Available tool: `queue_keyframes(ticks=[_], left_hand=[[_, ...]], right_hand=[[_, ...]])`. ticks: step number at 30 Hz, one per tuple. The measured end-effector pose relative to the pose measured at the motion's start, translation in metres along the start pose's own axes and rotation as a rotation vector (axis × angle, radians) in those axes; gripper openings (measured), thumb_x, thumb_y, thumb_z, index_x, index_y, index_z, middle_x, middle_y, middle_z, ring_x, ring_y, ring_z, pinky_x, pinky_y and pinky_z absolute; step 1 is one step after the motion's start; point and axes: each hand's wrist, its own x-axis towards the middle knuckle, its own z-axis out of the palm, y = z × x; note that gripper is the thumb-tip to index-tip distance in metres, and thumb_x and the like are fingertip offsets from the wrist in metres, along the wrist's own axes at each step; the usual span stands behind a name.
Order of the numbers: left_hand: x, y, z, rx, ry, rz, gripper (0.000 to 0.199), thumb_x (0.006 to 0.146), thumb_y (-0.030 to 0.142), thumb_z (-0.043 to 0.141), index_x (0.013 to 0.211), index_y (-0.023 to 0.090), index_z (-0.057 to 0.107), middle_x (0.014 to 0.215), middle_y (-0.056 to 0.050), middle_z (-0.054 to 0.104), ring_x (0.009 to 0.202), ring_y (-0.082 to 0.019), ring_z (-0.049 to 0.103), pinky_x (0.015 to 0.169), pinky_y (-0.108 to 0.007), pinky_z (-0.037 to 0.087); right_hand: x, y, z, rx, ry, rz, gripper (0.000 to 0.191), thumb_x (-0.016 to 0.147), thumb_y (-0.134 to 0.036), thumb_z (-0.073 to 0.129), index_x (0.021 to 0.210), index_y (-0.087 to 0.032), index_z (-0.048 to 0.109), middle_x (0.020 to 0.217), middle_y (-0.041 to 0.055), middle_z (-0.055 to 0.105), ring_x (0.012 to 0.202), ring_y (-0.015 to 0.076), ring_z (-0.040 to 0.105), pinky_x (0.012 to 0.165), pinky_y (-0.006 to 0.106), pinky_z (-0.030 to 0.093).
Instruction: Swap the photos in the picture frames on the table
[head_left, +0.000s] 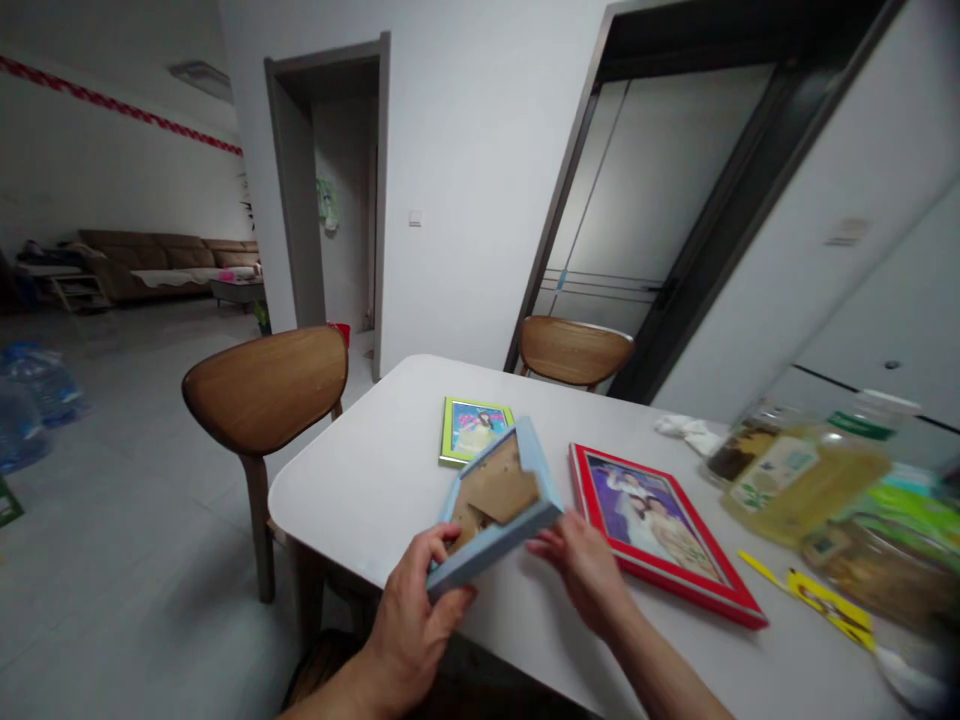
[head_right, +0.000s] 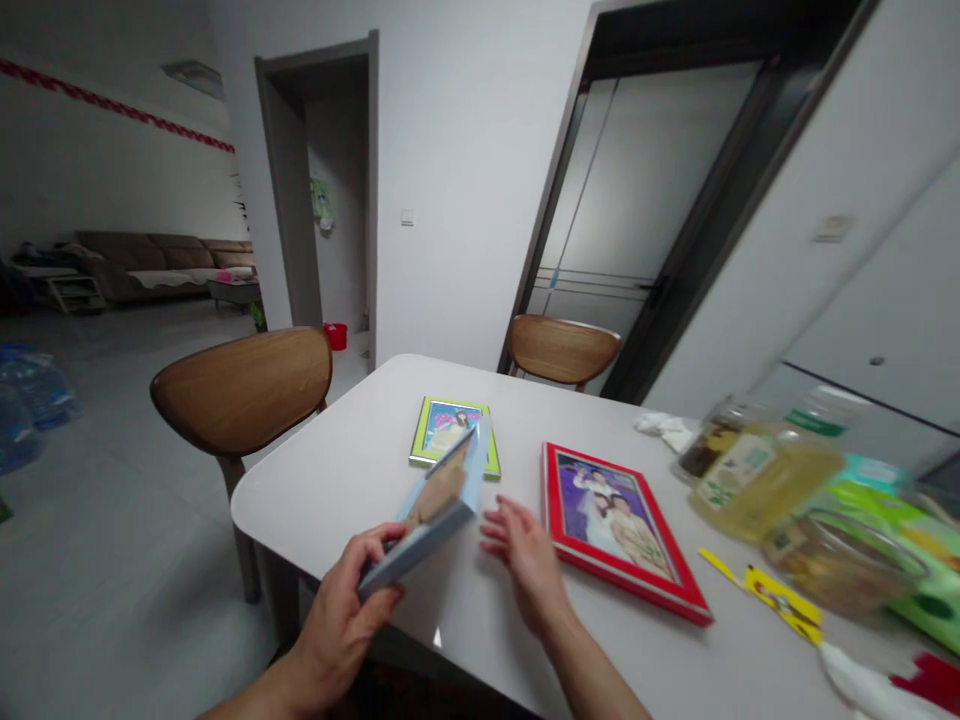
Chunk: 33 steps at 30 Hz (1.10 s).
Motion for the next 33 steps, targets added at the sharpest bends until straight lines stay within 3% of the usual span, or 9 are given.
queue_keyframes(ticks=[3, 6, 11, 14, 18, 23, 27, 30, 33], left_hand=[[0.007, 0.024, 0.025, -0.281, 0.05, -0.059, 0.022, 0.08, 0.034, 0.041, 0.096, 0.019, 0.041, 0.099, -0.005, 0.053, 0.092, -0.019, 0.051, 0.082, -0.032, 0.041], [0.02, 0.037, 0.053, -0.486, -0.025, -0.022, 0.03, 0.078, 0.031, 0.048, 0.103, 0.019, 0.038, 0.102, -0.005, 0.052, 0.095, -0.018, 0.05, 0.085, -0.031, 0.04], [0.048, 0.023, 0.072, -0.558, -0.189, -0.044, 0.047, 0.071, 0.023, 0.055, 0.111, 0.019, 0.03, 0.113, -0.009, 0.049, 0.105, -0.018, 0.046, 0.091, -0.034, 0.036], [0.063, -0.001, 0.073, -0.187, -0.195, -0.082, 0.04, 0.071, 0.018, 0.053, 0.106, 0.017, 0.034, 0.11, -0.01, 0.051, 0.103, -0.016, 0.048, 0.089, -0.032, 0.038], [0.094, -0.031, 0.073, 0.347, -0.16, 0.015, 0.038, 0.073, 0.017, 0.049, 0.108, 0.015, 0.037, 0.115, -0.009, 0.048, 0.108, -0.016, 0.043, 0.093, -0.031, 0.034], [0.144, -0.055, 0.076, 0.59, -0.227, 0.033, 0.046, 0.069, 0.023, 0.055, 0.111, 0.011, 0.041, 0.127, -0.015, 0.036, 0.119, -0.025, 0.029, 0.099, -0.041, 0.022], [0.164, -0.066, 0.071, 0.745, -0.306, 0.047, 0.054, 0.066, 0.034, 0.058, 0.111, 0.01, 0.042, 0.122, -0.017, 0.041, 0.115, -0.031, 0.032, 0.095, -0.047, 0.022], [0.155, -0.063, 0.061, 0.808, -0.344, 0.082, 0.057, 0.062, 0.042, 0.061, 0.108, 0.012, 0.045, 0.114, -0.014, 0.046, 0.107, -0.03, 0.039, 0.092, -0.044, 0.027], [0.121, -0.051, 0.045, 0.835, -0.375, 0.106, 0.065, 0.055, 0.05, 0.064, 0.106, 0.014, 0.046, 0.107, -0.011, 0.048, 0.102, -0.029, 0.041, 0.089, -0.042, 0.029]], right_hand=[[-0.034, 0.005, 0.027, 0.339, -0.19, 0.207, 0.034, 0.07, -0.043, 0.049, 0.091, -0.017, 0.051, 0.084, 0.0061, 0.062, 0.081, 0.0193, 0.059, 0.067, 0.033, 0.049], [-0.033, -0.014, 0.021, 0.47, -0.003, 0.079, 0.024, 0.068, -0.037, 0.05, 0.081, -0.018, 0.05, 0.084, 0.0045, 0.062, 0.086, 0.0189, 0.057, 0.071, 0.032, 0.05], [0.01, -0.061, -0.086, 0.155, 0.21, -0.031, 0.019, 0.068, -0.027, 0.049, 0.085, -0.021, 0.05, 0.076, 0.004, 0.064, 0.07, 0.0197, 0.061, 0.06, 0.034, 0.051], [0.035, -0.072, -0.148, -0.094, 0.277, 0.06, 0.014, 0.068, -0.026, 0.048, 0.08, -0.02, 0.052, 0.07, 0.0057, 0.064, 0.062, 0.0194, 0.061, 0.055, 0.033, 0.05], [0.06, -0.068, -0.185, -0.342, 0.314, 0.153, 0.01, 0.067, -0.026, 0.049, 0.067, -0.017, 0.053, 0.06, 0.0087, 0.063, 0.056, 0.0201, 0.059, 0.048, 0.031, 0.047], [0.083, -0.051, -0.194, -0.615, 0.369, 0.161, 0.015, 0.063, -0.025, 0.053, 0.052, -0.015, 0.054, 0.05, 0.01, 0.058, 0.054, 0.0238, 0.057, 0.051, 0.034, 0.045], [0.092, -0.049, -0.199, -0.84, 0.436, 0.082, 0.016, 0.059, -0.026, 0.057, 0.059, -0.01, 0.06, 0.066, 0.0162, 0.061, 0.078, 0.0338, 0.056, 0.07, 0.043, 0.041], [0.081, -0.059, -0.182, -0.978, 0.48, -0.044, 0.031, 0.06, -0.023, 0.054, 0.085, -0.006, 0.061, 0.094, 0.0204, 0.057, 0.1, 0.0355, 0.045, 0.086, 0.045, 0.032], [0.046, -0.06, -0.135, -1.034, 0.36, -0.36, 0.04, 0.068, -0.029, 0.045, 0.102, -0.009, 0.055, 0.103, 0.0156, 0.054, 0.095, 0.026, 0.05, 0.085, 0.039, 0.036]])
